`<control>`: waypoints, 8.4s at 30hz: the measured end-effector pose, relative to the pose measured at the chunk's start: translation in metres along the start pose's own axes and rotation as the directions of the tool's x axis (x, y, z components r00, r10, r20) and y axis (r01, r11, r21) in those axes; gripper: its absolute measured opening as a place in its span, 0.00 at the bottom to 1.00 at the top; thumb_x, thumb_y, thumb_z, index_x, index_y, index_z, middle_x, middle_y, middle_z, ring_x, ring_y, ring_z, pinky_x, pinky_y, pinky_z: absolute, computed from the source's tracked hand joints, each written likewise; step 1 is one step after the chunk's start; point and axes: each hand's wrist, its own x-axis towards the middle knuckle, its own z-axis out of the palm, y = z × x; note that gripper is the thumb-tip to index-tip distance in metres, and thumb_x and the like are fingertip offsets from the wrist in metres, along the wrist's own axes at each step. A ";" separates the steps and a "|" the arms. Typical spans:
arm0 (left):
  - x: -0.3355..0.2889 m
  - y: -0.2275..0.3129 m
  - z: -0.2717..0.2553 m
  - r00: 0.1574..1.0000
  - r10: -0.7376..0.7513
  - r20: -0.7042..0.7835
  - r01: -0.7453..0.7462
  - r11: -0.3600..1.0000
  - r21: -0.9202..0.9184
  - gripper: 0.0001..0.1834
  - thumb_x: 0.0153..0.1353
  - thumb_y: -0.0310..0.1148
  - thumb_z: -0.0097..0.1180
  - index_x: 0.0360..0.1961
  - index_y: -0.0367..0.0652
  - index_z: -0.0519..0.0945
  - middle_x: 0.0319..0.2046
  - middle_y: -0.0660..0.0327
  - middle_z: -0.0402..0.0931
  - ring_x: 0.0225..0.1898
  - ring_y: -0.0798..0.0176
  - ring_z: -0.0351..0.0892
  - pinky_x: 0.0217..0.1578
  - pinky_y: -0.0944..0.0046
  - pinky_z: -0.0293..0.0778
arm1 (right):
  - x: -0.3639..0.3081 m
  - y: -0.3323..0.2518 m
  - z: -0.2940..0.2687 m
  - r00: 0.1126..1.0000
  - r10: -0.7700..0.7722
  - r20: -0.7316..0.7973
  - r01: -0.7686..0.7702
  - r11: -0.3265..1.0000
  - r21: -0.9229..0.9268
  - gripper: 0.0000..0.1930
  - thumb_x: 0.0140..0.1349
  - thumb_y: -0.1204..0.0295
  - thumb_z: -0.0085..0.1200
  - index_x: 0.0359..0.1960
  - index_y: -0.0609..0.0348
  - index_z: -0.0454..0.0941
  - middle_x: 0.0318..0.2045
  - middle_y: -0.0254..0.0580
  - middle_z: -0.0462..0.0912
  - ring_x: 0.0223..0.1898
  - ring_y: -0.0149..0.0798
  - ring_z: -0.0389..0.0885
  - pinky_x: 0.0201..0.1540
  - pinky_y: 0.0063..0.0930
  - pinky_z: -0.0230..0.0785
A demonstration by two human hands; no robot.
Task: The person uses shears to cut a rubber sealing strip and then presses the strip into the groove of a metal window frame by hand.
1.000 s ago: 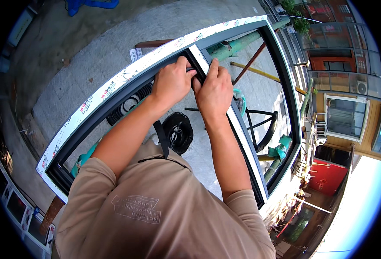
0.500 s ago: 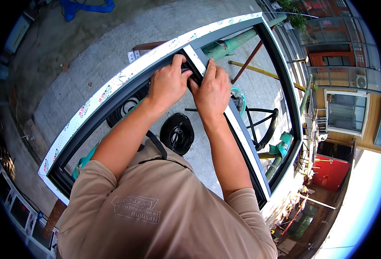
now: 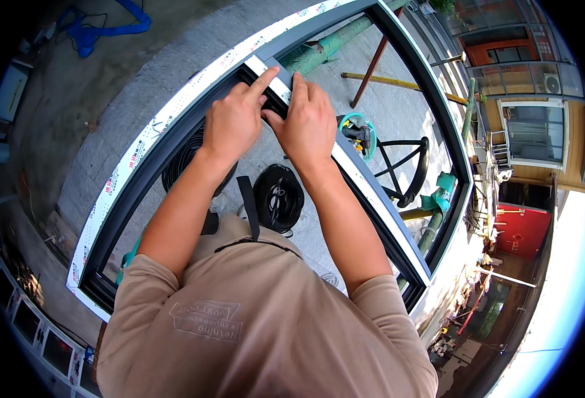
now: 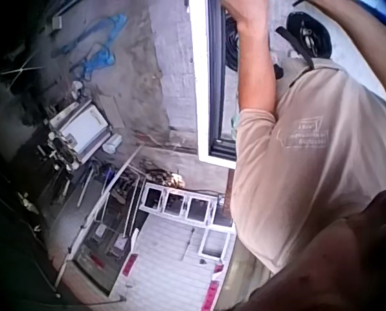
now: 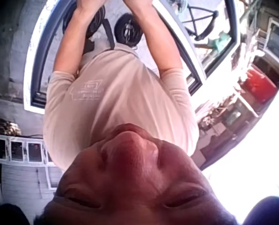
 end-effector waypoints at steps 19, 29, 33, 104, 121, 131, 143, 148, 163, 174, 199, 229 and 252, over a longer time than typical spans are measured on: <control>0.002 0.001 0.000 1.000 0.016 0.002 -0.016 1.000 0.016 0.34 0.81 0.31 0.60 0.82 0.76 0.76 0.44 0.49 0.88 0.43 0.37 0.91 0.46 0.40 0.86 | -0.074 0.050 -0.054 0.991 0.133 0.002 -0.133 0.990 -0.050 0.47 0.45 0.48 0.90 0.61 0.68 0.86 0.45 0.52 0.88 0.48 0.57 0.89 0.53 0.47 0.82; 0.002 -0.003 0.003 0.998 0.040 -0.042 -0.039 0.999 0.019 0.33 0.81 0.32 0.61 0.81 0.76 0.77 0.43 0.51 0.89 0.42 0.36 0.91 0.44 0.39 0.86 | -0.159 0.115 -0.123 0.915 0.387 0.114 -0.373 0.919 -0.128 0.41 0.49 0.42 0.88 0.54 0.63 0.89 0.41 0.50 0.89 0.44 0.55 0.90 0.50 0.48 0.83; 0.002 -0.005 0.004 0.994 0.077 -0.079 -0.076 0.997 0.011 0.33 0.81 0.32 0.61 0.81 0.76 0.77 0.41 0.51 0.88 0.40 0.36 0.91 0.42 0.38 0.86 | -0.206 0.147 -0.146 0.912 0.402 0.079 -0.393 0.913 -0.108 0.39 0.48 0.45 0.89 0.52 0.62 0.89 0.42 0.50 0.89 0.44 0.55 0.90 0.49 0.48 0.83; 0.002 0.000 -0.002 1.000 0.010 -0.017 -0.011 0.999 -0.048 0.31 0.79 0.31 0.62 0.80 0.70 0.79 0.43 0.48 0.89 0.42 0.37 0.91 0.45 0.40 0.86 | -0.035 0.038 -0.033 0.957 -0.081 0.279 0.122 0.983 -0.134 0.54 0.59 0.67 0.80 0.85 0.67 0.64 0.54 0.56 0.82 0.54 0.58 0.85 0.56 0.49 0.82; 0.002 0.000 -0.003 1.000 0.006 -0.016 -0.007 0.999 -0.045 0.32 0.79 0.30 0.62 0.80 0.71 0.79 0.41 0.47 0.88 0.42 0.36 0.91 0.46 0.39 0.86 | -0.042 0.047 -0.059 0.935 -0.055 0.352 0.069 0.997 -0.027 0.56 0.56 0.73 0.77 0.88 0.58 0.62 0.60 0.57 0.82 0.59 0.60 0.86 0.60 0.50 0.83; 0.002 0.001 -0.003 1.000 -0.008 -0.002 0.008 0.998 -0.058 0.32 0.79 0.29 0.62 0.81 0.70 0.79 0.41 0.49 0.88 0.41 0.38 0.91 0.46 0.40 0.86 | -0.107 0.082 -0.093 0.934 0.073 0.350 -0.024 0.989 -0.144 0.59 0.54 0.71 0.82 0.90 0.53 0.62 0.54 0.57 0.82 0.54 0.60 0.85 0.60 0.52 0.80; 0.002 0.000 -0.004 1.000 -0.006 -0.009 0.005 0.998 -0.057 0.32 0.79 0.30 0.63 0.80 0.71 0.79 0.42 0.48 0.89 0.41 0.36 0.91 0.44 0.40 0.86 | -0.047 0.040 -0.065 0.932 -0.023 0.363 0.032 0.999 -0.019 0.60 0.57 0.66 0.84 0.90 0.55 0.60 0.62 0.62 0.81 0.60 0.62 0.86 0.62 0.50 0.82; 0.003 0.001 -0.003 1.000 -0.001 -0.012 0.001 0.998 -0.055 0.32 0.78 0.31 0.63 0.80 0.70 0.80 0.43 0.48 0.89 0.42 0.37 0.91 0.45 0.40 0.86 | 0.005 0.015 -0.021 0.953 -0.180 0.244 0.194 0.980 -0.035 0.52 0.60 0.62 0.80 0.86 0.60 0.65 0.62 0.60 0.82 0.58 0.60 0.88 0.58 0.48 0.85; -0.006 0.002 -0.004 0.999 -0.028 -0.017 0.027 0.998 -0.063 0.42 0.75 0.29 0.66 0.87 0.64 0.70 0.47 0.44 0.87 0.45 0.33 0.89 0.48 0.37 0.84 | 0.018 -0.002 0.012 0.983 -0.123 0.138 0.145 0.976 -0.165 0.44 0.66 0.58 0.71 0.81 0.66 0.71 0.49 0.49 0.85 0.48 0.51 0.89 0.46 0.44 0.84; -0.063 0.009 -0.017 0.985 -0.139 -0.099 0.134 0.989 -0.056 0.38 0.70 0.26 0.70 0.80 0.43 0.74 0.57 0.39 0.87 0.61 0.36 0.89 0.61 0.42 0.83 | 0.017 0.002 0.020 0.983 -0.097 0.158 0.118 0.985 -0.125 0.49 0.64 0.58 0.77 0.83 0.64 0.68 0.53 0.53 0.84 0.53 0.55 0.89 0.51 0.47 0.85; -0.163 0.040 -0.065 0.862 -0.454 0.223 0.438 0.891 0.120 0.36 0.74 0.41 0.68 0.81 0.45 0.76 0.56 0.33 0.89 0.60 0.26 0.87 0.63 0.37 0.80 | 0.019 0.006 0.034 0.982 -0.111 0.154 0.136 0.977 -0.164 0.49 0.67 0.53 0.76 0.83 0.64 0.67 0.56 0.50 0.83 0.55 0.53 0.89 0.52 0.45 0.87; -0.058 -0.012 -0.074 0.924 -0.373 0.083 0.369 0.927 0.059 0.27 0.84 0.44 0.51 0.67 0.31 0.84 0.47 0.29 0.89 0.54 0.24 0.87 0.59 0.34 0.78 | 0.018 -0.001 0.009 0.981 -0.139 0.135 0.154 0.982 -0.107 0.49 0.62 0.57 0.79 0.80 0.67 0.70 0.53 0.53 0.84 0.53 0.55 0.88 0.56 0.47 0.83; -0.062 -0.010 -0.076 0.941 -0.288 0.176 0.304 0.950 -0.071 0.32 0.83 0.40 0.51 0.82 0.35 0.72 0.38 0.28 0.87 0.44 0.23 0.89 0.51 0.32 0.79 | 0.025 -0.015 0.005 0.984 0.008 0.177 0.011 0.994 -0.106 0.40 0.73 0.48 0.69 0.77 0.61 0.73 0.50 0.58 0.85 0.52 0.62 0.88 0.56 0.54 0.82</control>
